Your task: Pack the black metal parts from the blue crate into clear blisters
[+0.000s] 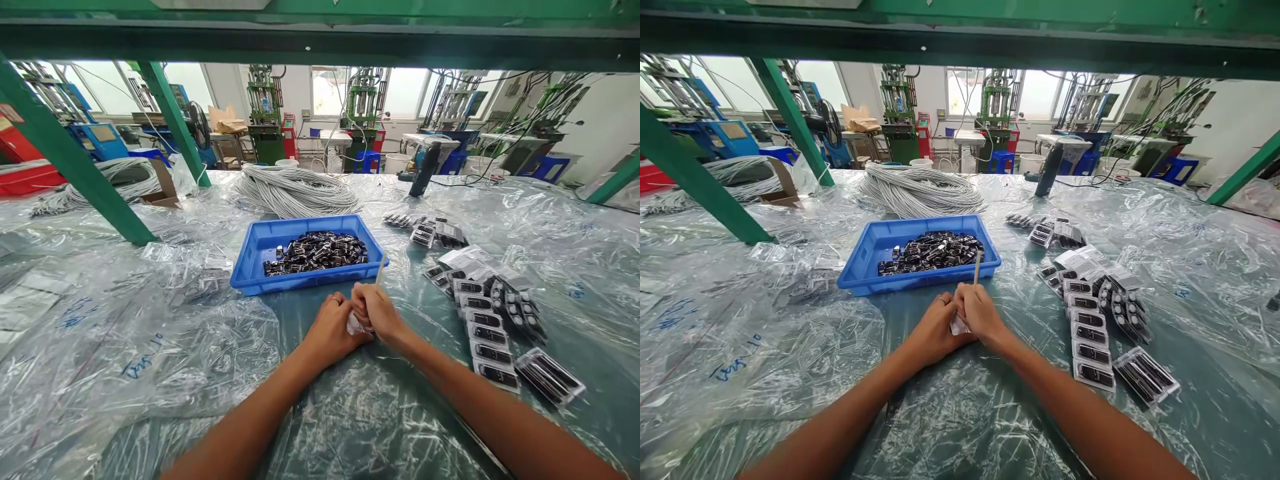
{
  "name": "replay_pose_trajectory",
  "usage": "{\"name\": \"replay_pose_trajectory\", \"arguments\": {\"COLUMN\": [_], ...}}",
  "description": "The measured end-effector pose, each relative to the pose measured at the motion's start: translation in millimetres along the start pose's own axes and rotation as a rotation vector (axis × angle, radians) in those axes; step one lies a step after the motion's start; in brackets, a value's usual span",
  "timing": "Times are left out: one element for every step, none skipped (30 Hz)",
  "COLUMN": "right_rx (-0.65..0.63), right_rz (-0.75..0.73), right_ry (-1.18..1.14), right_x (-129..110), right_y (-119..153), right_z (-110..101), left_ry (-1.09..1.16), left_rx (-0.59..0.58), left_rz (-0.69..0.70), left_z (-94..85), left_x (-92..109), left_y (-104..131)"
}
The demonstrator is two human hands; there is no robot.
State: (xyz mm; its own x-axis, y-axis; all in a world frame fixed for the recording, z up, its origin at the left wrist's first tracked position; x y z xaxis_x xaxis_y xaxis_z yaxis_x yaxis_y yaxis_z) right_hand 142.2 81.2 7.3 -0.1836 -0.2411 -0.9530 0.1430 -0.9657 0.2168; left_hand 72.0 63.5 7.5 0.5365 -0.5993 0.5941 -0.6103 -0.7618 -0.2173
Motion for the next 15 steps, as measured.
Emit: {"name": "replay_pose_trajectory", "arguments": {"right_rx": [-0.051, -0.084, -0.092, -0.085, -0.055, -0.017, 0.017, 0.039, 0.048, 0.045, 0.033, 0.021, 0.016, 0.019, 0.026], "right_rz": [0.044, 0.072, 0.078, 0.065, 0.03, -0.023, -0.085, -0.142, -0.186, -0.214, -0.227, -0.23, -0.23, -0.228, -0.226], "right_ry": [0.03, 0.042, 0.032, 0.0, -0.046, -0.098, -0.142, -0.174, -0.194, -0.203, -0.205, -0.204, -0.203, -0.201, -0.198], "right_x": [2.0, 2.1, -0.3, -4.8, -11.1, -18.3, -25.3, -30.8, -34.0, -34.8, -33.5, -30.9, -27.8, -24.8, -22.2], "right_y": [2.6, 4.6, 5.7, 6.0, 5.9, 6.0, 6.5, 7.3, 7.7, 7.4, 6.3, 4.4, 2.0, -0.6, -3.1], "right_z": [3.4, 4.8, 3.8, 1.4, -2.9, -7.6, -11.3, -13.2, -13.0, -10.6, -7.0, -3.1, 0.1, 2.5, 4.0], "left_ry": [0.0, -0.007, -0.024, -0.048, -0.078, -0.112, -0.144, -0.168, -0.179, -0.177, -0.166, -0.15, -0.132, -0.118, -0.108], "left_rx": [0.0, -0.005, -0.015, -0.025, -0.029, -0.032, -0.037, -0.044, -0.053, -0.064, -0.072, -0.072, -0.066, -0.057, -0.049], "left_rz": [-0.002, -0.008, -0.017, -0.028, -0.041, -0.056, -0.068, -0.075, -0.077, -0.074, -0.068, -0.062, -0.059, -0.063, -0.07], "left_z": [0.2, 0.0, -0.6, -2.2, -5.0, -8.3, -11.3, -13.3, -14.1, -13.3, -11.6, -9.6, -7.8, -6.1, -4.7], "left_x": [0.7, 1.1, 1.1, 0.8, 0.1, -1.1, -2.2, -3.0, -3.3, -3.1, -2.2, -0.9, 0.3, 1.2, 1.7], "left_y": [0.2, 0.3, 0.5, 0.7, 1.0, 1.6, 2.2, 2.7, 3.1, 3.3, 3.2, 2.8, 2.3, 1.8, 1.3]}}
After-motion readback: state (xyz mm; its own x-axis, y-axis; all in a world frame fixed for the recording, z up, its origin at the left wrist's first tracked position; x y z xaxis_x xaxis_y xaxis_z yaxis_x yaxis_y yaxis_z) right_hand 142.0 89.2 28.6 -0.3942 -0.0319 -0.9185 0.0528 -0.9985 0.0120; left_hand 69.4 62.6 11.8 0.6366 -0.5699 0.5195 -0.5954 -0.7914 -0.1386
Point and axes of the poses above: each hand's wrist, its own y-axis away from the middle knuckle, its own z-axis out of the palm, x = y × z, the point moved 9 cm from there along -y, towards the middle knuckle, and after that the axes turned 8 degrees about z, right-handed, at the moved point
